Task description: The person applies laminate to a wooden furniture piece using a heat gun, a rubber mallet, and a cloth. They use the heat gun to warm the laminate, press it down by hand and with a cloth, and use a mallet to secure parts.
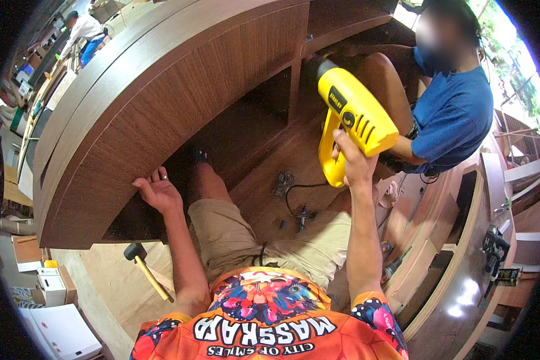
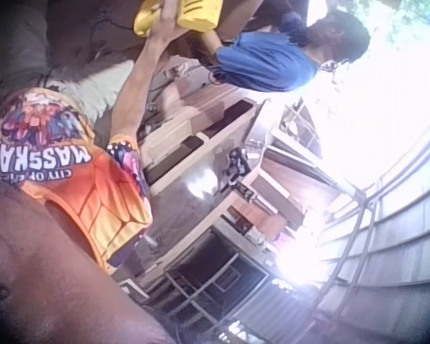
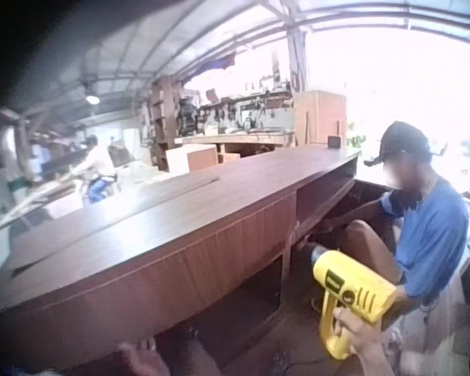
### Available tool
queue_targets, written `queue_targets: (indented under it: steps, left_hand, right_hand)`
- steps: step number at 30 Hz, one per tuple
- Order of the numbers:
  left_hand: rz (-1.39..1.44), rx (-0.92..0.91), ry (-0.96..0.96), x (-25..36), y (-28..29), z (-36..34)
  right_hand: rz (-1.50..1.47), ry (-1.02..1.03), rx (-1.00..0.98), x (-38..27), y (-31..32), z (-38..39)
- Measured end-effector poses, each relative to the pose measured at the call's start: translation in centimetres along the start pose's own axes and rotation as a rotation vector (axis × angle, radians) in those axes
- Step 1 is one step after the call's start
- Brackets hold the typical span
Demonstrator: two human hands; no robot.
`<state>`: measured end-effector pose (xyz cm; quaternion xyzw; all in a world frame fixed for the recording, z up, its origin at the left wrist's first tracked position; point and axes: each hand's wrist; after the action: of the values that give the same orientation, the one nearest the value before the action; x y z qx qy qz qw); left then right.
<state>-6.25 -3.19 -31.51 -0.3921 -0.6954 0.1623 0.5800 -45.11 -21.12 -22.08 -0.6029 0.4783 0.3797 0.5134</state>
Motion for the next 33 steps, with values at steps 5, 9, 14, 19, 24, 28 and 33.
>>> queue_targets:
  steps: [5,9,14,19,24,28,33]
  left_hand:
    - [-0.027,-0.015,0.016,-0.1,-1.0,0.4]
    - [-0.041,-0.021,0.013,0.3,-0.6,0.4]
    - [-0.044,-0.057,0.016,0.1,-0.5,0.4]
    - [-0.029,0.045,0.027,0.0,-0.4,0.2]
    - [-0.007,0.027,0.031,-0.4,-0.2,0.3]
    - [0.018,0.035,0.018,-0.1,-1.2,0.4]
    - [0.005,0.031,0.023,0.3,-0.4,0.2]
  right_hand:
    - [0.030,0.039,0.018,0.0,0.4,-0.8]
    - [0.014,-0.016,-0.037,-0.8,0.7,-1.2]
    - [-0.038,0.184,-0.045,-4.0,-0.9,-2.7]
    - [-0.035,0.193,-0.046,-5.1,-1.6,-4.5]
    - [0.094,-0.013,-0.123,-1.8,0.5,0.1]
    - [0.689,0.414,-0.309,3.1,4.9,5.1]
    - [0.615,0.302,-0.227,-1.0,-0.8,3.6]
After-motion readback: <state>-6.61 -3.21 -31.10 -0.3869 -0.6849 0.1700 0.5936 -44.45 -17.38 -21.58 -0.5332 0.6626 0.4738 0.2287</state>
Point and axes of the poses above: each hand's wrist, its own z-axis away from the middle knuckle, its own y-axis out of the back of the hand, x = y × z, and after that the axes turned 4 degrees about x, right-handed
